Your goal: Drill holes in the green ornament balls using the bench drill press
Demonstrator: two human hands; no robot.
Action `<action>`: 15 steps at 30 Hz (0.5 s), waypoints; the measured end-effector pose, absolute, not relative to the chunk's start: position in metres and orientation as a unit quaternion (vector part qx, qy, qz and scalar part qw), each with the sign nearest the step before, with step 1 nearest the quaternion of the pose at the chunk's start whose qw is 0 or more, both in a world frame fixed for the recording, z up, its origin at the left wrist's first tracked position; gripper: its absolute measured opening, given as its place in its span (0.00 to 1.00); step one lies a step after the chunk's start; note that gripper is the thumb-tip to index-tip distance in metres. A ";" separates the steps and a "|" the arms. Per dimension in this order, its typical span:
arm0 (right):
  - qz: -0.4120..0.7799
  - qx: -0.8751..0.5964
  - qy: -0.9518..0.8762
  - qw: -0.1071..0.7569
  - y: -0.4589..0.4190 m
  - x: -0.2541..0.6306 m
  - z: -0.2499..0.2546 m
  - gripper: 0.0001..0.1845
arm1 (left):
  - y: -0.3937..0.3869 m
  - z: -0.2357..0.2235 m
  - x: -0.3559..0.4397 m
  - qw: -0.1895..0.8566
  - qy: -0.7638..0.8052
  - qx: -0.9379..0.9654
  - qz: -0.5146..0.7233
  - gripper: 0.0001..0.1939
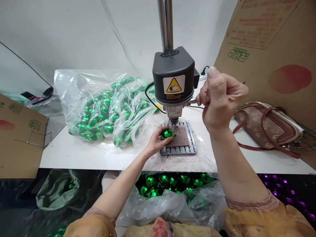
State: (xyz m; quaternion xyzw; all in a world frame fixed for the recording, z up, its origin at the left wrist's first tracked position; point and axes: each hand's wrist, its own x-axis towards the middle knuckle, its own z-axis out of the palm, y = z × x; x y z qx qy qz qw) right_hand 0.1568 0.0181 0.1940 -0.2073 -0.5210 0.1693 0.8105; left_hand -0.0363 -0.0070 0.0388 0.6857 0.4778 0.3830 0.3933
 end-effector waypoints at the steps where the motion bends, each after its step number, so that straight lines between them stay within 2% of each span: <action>1: 0.167 -0.217 -0.520 0.809 0.018 0.157 0.194 0.27 | -0.006 0.037 -0.036 0.389 0.474 0.695 0.376 0.26; 15: 0.129 -0.255 -0.557 0.780 0.021 0.162 0.185 0.27 | 0.006 0.015 -0.010 0.331 0.498 0.687 0.413 0.30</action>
